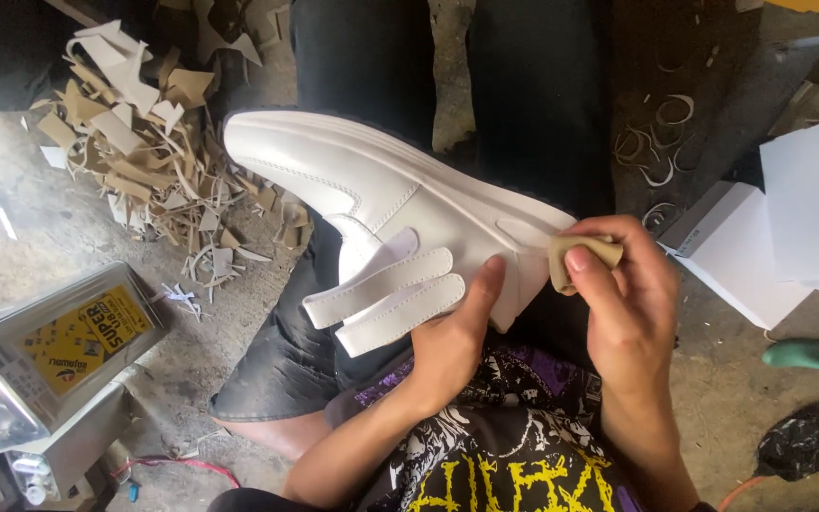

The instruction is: A person is cleaning or finishing a white leather shoe using a small cleaning block, rotating the shoe to reach all surfaces.

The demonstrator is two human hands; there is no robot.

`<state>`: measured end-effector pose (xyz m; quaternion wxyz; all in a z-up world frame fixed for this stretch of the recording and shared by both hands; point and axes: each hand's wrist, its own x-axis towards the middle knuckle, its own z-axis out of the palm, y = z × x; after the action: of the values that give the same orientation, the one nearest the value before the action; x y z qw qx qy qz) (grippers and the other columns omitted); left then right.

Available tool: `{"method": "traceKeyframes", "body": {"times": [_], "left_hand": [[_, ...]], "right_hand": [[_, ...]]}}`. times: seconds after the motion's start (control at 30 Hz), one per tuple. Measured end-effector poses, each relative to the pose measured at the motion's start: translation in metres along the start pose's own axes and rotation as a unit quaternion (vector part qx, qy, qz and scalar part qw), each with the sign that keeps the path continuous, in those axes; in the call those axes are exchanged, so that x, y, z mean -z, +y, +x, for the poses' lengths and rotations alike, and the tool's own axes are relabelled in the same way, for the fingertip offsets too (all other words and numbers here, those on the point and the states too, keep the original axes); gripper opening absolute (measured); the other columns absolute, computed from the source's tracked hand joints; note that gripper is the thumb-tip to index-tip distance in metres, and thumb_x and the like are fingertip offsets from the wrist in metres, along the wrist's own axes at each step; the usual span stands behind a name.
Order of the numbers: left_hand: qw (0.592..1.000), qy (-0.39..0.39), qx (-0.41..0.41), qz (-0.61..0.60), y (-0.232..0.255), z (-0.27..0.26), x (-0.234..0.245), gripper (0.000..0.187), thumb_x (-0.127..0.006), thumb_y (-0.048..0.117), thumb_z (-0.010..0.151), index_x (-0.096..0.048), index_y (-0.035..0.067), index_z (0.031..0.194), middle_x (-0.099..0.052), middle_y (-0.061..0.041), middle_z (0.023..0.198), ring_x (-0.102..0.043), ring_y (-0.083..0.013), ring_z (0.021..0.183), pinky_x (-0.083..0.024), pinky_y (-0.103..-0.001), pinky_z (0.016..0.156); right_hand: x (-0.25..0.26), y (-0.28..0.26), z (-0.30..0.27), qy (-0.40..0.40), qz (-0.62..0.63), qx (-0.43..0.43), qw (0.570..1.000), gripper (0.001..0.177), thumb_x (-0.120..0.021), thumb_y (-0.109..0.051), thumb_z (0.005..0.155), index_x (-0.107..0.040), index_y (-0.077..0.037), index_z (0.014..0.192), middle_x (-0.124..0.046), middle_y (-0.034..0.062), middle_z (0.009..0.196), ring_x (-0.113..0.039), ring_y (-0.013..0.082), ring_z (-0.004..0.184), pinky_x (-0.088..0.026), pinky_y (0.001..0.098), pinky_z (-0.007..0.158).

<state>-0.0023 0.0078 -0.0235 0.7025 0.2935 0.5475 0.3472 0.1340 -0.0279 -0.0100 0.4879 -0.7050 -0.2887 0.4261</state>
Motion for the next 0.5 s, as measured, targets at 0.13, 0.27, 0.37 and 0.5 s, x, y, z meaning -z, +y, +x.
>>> {"method": "traceKeyframes", "body": {"times": [0.13,0.27,0.37,0.5], "left_hand": [[1.0,-0.004,0.008,0.028,0.005,0.001,-0.004,0.02,-0.068,0.03,0.095,-0.06,0.014,0.088,-0.064,-0.002,0.085,-0.063,-0.0154,0.083,-0.055,-0.032,0.089],[0.998,-0.014,-0.034,0.046,-0.003,0.003,-0.004,0.017,-0.063,0.027,0.101,-0.056,0.016,0.09,-0.06,0.0,0.083,-0.058,-0.0135,0.078,-0.052,-0.03,0.08],[0.998,-0.041,-0.054,0.01,0.0,0.004,-0.005,0.017,-0.061,0.023,0.103,-0.055,0.016,0.089,-0.057,0.002,0.082,-0.055,-0.0101,0.076,-0.05,-0.028,0.075],[0.994,-0.088,-0.067,-0.005,-0.03,0.001,0.005,0.023,-0.053,0.016,0.108,-0.054,0.013,0.085,-0.052,0.003,0.075,-0.049,-0.0078,0.067,-0.044,-0.024,0.064]], "right_hand": [[0.004,0.007,0.002,-0.029,-0.009,0.021,0.999,0.015,-0.059,-0.011,0.098,-0.06,0.0,0.106,-0.066,0.0106,0.088,-0.061,0.0161,0.072,-0.051,0.0236,0.063],[0.004,0.012,0.001,-0.08,-0.106,0.101,0.986,0.015,-0.06,-0.01,0.098,-0.06,0.0,0.109,-0.068,0.0095,0.085,-0.055,0.0095,0.059,-0.039,0.0192,0.045],[-0.004,-0.012,0.001,-0.079,-0.174,0.109,0.975,0.013,-0.065,-0.006,0.097,-0.064,0.001,0.107,-0.068,0.0087,0.087,-0.06,0.0126,0.069,-0.052,0.0214,0.057],[-0.017,-0.022,0.001,-0.063,-0.247,0.16,0.954,0.012,-0.07,-0.004,0.094,-0.067,0.002,0.104,-0.073,0.0101,0.091,-0.066,0.0158,0.072,-0.053,0.0261,0.062]]}}
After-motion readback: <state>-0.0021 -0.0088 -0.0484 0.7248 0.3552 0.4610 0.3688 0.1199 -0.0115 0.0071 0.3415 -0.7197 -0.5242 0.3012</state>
